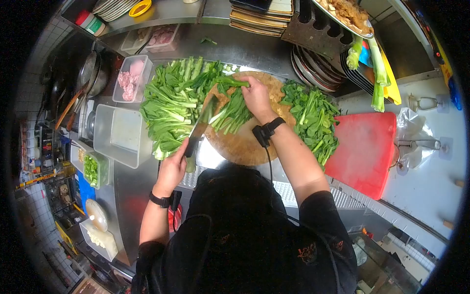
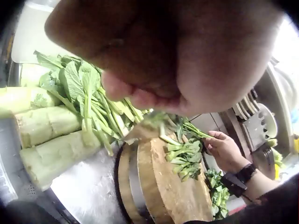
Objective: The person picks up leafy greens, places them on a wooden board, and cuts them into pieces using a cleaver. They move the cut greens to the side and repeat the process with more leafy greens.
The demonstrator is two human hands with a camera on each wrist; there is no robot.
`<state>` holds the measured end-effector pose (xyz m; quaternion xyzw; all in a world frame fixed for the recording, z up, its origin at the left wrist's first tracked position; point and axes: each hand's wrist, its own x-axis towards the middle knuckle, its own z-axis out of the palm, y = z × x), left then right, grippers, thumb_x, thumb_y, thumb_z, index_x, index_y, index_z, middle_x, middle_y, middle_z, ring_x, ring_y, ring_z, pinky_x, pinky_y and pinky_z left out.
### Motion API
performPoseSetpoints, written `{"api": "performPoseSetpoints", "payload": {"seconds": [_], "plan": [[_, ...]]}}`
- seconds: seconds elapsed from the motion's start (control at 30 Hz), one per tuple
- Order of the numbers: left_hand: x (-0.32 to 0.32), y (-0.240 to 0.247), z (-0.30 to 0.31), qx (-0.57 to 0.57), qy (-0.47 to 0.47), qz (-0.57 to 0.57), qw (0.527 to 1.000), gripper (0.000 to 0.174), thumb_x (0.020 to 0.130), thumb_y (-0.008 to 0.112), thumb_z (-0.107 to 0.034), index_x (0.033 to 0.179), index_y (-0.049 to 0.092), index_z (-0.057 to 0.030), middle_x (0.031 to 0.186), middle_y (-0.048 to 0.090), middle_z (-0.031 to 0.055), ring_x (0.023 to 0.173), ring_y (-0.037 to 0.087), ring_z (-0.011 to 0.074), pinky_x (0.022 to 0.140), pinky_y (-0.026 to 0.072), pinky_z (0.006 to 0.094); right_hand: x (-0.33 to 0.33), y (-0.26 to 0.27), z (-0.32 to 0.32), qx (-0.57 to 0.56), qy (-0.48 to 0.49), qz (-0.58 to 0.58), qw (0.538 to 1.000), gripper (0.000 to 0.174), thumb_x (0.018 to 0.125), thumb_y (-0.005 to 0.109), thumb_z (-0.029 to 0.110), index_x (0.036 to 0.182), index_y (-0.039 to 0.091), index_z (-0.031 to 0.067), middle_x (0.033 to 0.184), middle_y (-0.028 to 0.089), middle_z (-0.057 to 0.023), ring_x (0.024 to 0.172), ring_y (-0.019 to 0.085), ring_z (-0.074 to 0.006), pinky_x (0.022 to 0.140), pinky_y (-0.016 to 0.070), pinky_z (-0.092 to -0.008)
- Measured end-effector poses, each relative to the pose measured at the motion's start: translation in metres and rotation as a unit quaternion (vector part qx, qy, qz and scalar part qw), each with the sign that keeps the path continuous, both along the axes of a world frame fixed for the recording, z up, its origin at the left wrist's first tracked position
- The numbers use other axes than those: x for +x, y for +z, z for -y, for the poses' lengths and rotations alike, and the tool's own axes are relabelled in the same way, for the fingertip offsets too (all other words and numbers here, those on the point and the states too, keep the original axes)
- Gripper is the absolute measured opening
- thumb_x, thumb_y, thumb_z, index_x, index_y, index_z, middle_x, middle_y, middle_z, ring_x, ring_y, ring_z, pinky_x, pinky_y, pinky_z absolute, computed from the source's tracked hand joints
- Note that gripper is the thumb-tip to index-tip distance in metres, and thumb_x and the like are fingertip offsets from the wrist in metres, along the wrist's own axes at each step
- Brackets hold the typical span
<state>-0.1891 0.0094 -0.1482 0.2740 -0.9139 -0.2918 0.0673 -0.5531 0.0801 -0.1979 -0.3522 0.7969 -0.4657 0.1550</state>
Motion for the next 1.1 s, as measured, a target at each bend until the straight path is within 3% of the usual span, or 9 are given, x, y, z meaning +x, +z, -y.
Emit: {"api": "performPoseSetpoints", "payload": {"seconds": [0.2,0.33,0.6,0.73,0.8,0.97,1.1], "plan": [[-0.017,0.003,0.005,-0.065,0.072,0.019,0.995,0.085,0.085,0.063,0.005,0.164,0.044,-0.0189,0.087,0.069,0.0216,0.074,0.071,0.041,0.068,0.0573,0.0525,-0.009,-0.002,-0.008,-0.015,0.049,-0.13,0.99,0.024,0.091,0.072,0.002,0.115,0.075,0.0041,0.106,0.076,-0.0163,0.094,0.074,-0.0319,0.084,0.0586,-0.0394],[-0.03,0.001,0.016,-0.065,0.048,-0.022,0.997,0.086,0.085,0.063,0.005,0.165,0.043,-0.0198,0.086,0.069,0.0211,0.073,0.071,0.0398,0.067,0.0576,0.0522,-0.008,0.001,-0.008,-0.029,0.103,-0.204,0.973,0.021,0.089,0.071,-0.003,0.108,0.075,0.0024,0.11,0.076,-0.0155,0.102,0.073,-0.0356,0.09,0.0595,-0.0415],[-0.075,0.024,0.037,-0.117,0.001,-0.012,0.993,0.088,0.084,0.064,0.003,0.165,0.042,-0.0253,0.088,0.07,0.0198,0.073,0.071,0.0386,0.067,0.0587,0.0505,-0.01,0.007,-0.003,-0.025,0.136,-0.228,0.964,0.02,0.089,0.07,-0.003,0.108,0.076,0.0023,0.111,0.076,-0.0153,0.104,0.072,-0.0363,0.094,0.0593,-0.0419],[-0.082,-0.003,0.043,-0.106,0.003,-0.017,0.994,0.083,0.09,0.063,0.002,0.166,0.04,-0.0216,0.088,0.07,0.0215,0.077,0.07,0.0411,0.072,0.0575,0.0515,-0.01,0.008,-0.005,-0.031,0.141,-0.228,0.963,0.021,0.089,0.064,-0.005,0.106,0.075,0.0008,0.109,0.075,-0.0179,0.103,0.071,-0.0377,0.094,0.0585,-0.0432],[-0.083,-0.015,0.051,-0.059,-0.016,0.06,0.996,0.082,0.092,0.062,0.001,0.167,0.038,-0.0219,0.087,0.07,0.0232,0.077,0.07,0.0427,0.073,0.0569,0.053,-0.009,0.013,-0.008,-0.024,0.135,-0.216,0.967,0.021,0.09,0.065,-0.004,0.107,0.076,0.0012,0.109,0.075,-0.0177,0.104,0.071,-0.0372,0.094,0.0585,-0.0428],[-0.079,-0.014,0.051,-0.032,0.013,0.046,0.998,0.08,0.093,0.062,0.001,0.166,0.038,-0.021,0.087,0.071,0.0249,0.079,0.07,0.0447,0.074,0.0564,0.0542,-0.019,0.058,-0.044,-0.033,0.067,-0.178,0.981,0.021,0.09,0.068,-0.003,0.108,0.076,0.0025,0.112,0.076,-0.0165,0.106,0.072,-0.0351,0.096,0.0587,-0.041],[-0.068,-0.01,0.04,-0.049,0.04,0.004,0.998,0.083,0.088,0.062,0.003,0.165,0.04,-0.0177,0.085,0.07,0.0229,0.076,0.07,0.0407,0.071,0.0564,0.0521,-0.022,0.076,-0.099,-0.073,0.002,-0.259,0.963,0.022,0.087,0.072,-0.004,0.107,0.076,0.0037,0.115,0.073,-0.0144,0.107,0.071,-0.0338,0.094,0.0581,-0.0407]]}}
